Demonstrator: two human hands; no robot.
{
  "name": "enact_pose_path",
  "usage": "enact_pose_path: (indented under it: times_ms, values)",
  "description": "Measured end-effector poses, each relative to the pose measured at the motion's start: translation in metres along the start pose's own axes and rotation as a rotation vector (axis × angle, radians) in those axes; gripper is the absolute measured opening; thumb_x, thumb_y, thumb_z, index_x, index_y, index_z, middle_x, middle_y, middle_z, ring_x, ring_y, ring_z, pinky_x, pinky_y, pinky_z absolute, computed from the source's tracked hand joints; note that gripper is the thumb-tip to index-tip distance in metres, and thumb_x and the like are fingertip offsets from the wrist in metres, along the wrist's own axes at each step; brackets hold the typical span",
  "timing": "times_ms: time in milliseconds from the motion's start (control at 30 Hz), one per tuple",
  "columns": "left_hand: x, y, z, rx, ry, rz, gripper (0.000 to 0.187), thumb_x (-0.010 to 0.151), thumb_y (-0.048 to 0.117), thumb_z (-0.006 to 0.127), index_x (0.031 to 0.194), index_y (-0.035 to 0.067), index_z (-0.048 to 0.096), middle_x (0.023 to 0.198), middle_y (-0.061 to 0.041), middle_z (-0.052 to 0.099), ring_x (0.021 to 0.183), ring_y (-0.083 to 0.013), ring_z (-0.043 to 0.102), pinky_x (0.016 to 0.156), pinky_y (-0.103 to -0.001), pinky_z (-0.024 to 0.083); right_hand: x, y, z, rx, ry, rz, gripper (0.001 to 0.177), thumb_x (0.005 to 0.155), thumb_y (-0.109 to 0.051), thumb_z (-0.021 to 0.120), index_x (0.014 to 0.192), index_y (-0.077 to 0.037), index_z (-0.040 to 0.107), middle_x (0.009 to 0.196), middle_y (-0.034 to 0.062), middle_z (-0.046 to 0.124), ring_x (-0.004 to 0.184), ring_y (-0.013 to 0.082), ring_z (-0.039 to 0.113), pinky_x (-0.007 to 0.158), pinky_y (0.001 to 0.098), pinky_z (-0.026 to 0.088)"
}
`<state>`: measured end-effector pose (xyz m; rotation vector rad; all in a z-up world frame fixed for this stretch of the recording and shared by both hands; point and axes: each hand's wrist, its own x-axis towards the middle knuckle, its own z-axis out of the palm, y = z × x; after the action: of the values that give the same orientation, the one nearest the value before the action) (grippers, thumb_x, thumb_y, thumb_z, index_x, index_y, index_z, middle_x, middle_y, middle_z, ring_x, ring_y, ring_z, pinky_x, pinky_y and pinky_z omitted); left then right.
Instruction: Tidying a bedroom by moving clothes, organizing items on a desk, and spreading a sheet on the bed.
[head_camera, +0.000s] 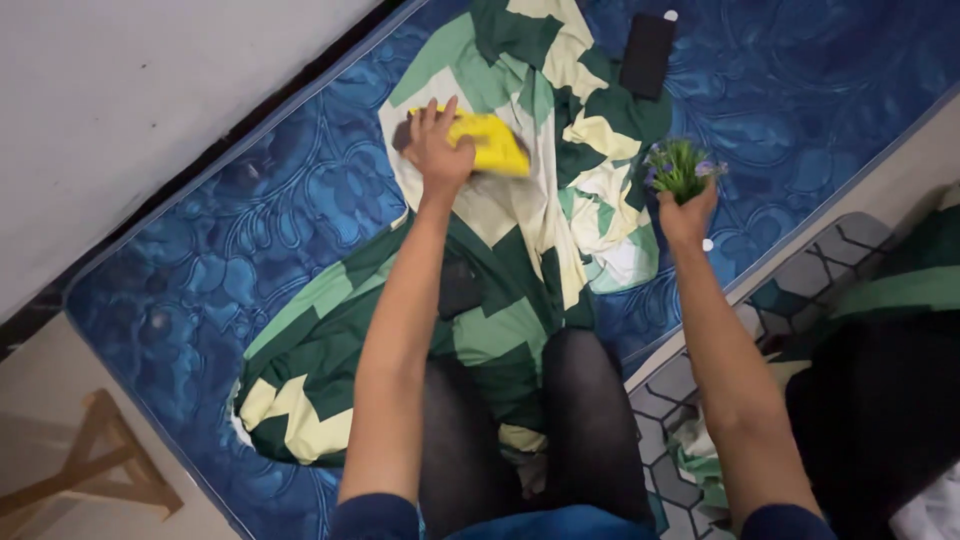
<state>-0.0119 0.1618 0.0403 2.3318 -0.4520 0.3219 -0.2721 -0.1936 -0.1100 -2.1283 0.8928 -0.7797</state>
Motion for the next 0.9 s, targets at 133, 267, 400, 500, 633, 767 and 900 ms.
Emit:
enact_pose_path:
  times_ms: [133, 267, 400, 500, 633, 767, 900]
  values:
    - [-0.004, -0.034, 0.052, -0.167, 0.01, 0.047, 0.061, 0.078, 0.012, 0.072, 0.139, 0.013, 0.064, 0.146, -0.021, 0.058, 0.138, -0.0468, 0.043, 0.118, -0.05, 0.031, 0.016, -0.05, -0.002, -0.102, 0.012, -0.066, 0.077, 0.086, -0.011, 0.085, 0.147, 0.008, 0.042, 0.15, 0.0322, 0.044, 0.143, 0.0464, 0.038, 0.123, 0.0498, 0.024]
    - [0.004, -0.004, 0.096, -0.432, -0.037, 0.081, 0.056, 0.087, 0.014, 0.07, 0.141, 0.005, 0.06, 0.146, -0.02, 0.059, 0.141, -0.0406, 0.048, 0.121, -0.044, 0.035, 0.05, -0.048, 0.008, 0.098, 0.049, 0.024, 0.069, 0.093, -0.01, 0.072, 0.151, 0.005, 0.038, 0.153, 0.0262, 0.046, 0.144, 0.0385, 0.045, 0.122, 0.0427, 0.033]
    - [0.008, 0.054, 0.114, -0.686, -0.127, 0.031, 0.051, 0.093, 0.01, 0.06, 0.144, 0.006, 0.06, 0.143, -0.019, 0.064, 0.137, -0.0319, 0.059, 0.113, -0.036, 0.045, 0.092, -0.002, 0.053, 0.518, 0.111, -0.015, 0.061, 0.094, -0.002, 0.066, 0.149, 0.003, 0.043, 0.153, 0.0228, 0.052, 0.146, 0.0332, 0.049, 0.123, 0.0411, 0.037]
    - [0.01, 0.079, 0.144, -0.717, -0.328, -0.08, 0.055, 0.096, 0.01, 0.054, 0.151, 0.008, 0.055, 0.119, -0.017, 0.074, 0.095, -0.0272, 0.065, 0.09, -0.031, 0.053, 0.105, -0.026, 0.065, 0.848, 0.034, 0.227, 0.056, 0.102, -0.011, 0.061, 0.152, -0.001, 0.04, 0.156, 0.0205, 0.053, 0.131, 0.0298, 0.06, 0.116, 0.0404, 0.048]
    - [-0.001, 0.086, 0.198, -0.846, -0.492, -0.133, 0.053, 0.103, 0.009, 0.052, 0.156, 0.006, 0.053, 0.107, -0.02, 0.068, 0.081, -0.0202, 0.053, 0.077, -0.031, 0.049, 0.118, -0.016, 0.1, 0.996, -0.03, 0.332, 0.061, 0.1, -0.013, 0.062, 0.154, -0.007, 0.034, 0.155, 0.0138, 0.048, 0.132, 0.0235, 0.061, 0.111, 0.0409, 0.05]
    - [-0.002, 0.095, 0.219, -0.922, -0.446, 0.047, 0.057, 0.096, 0.0, 0.052, 0.153, 0.001, 0.047, 0.139, -0.016, 0.062, 0.104, -0.0141, 0.054, 0.088, -0.029, 0.045, 0.141, -0.021, 0.115, 0.796, -0.11, 0.626, 0.078, 0.088, -0.021, 0.071, 0.154, -0.013, 0.03, 0.146, 0.0076, 0.057, 0.119, 0.0197, 0.063, 0.094, 0.0398, 0.052]
    - [-0.014, 0.063, 0.266, -1.1, -0.506, 0.047, 0.062, 0.101, -0.001, 0.051, 0.162, 0.002, 0.04, 0.161, -0.015, 0.051, 0.14, -0.0094, 0.048, 0.113, -0.024, 0.038, 0.16, 0.003, 0.15, 0.523, -0.122, 0.779, 0.086, 0.08, -0.036, 0.079, 0.151, -0.016, 0.035, 0.135, 0.0092, 0.06, 0.108, 0.0226, 0.062, 0.079, 0.0415, 0.048]
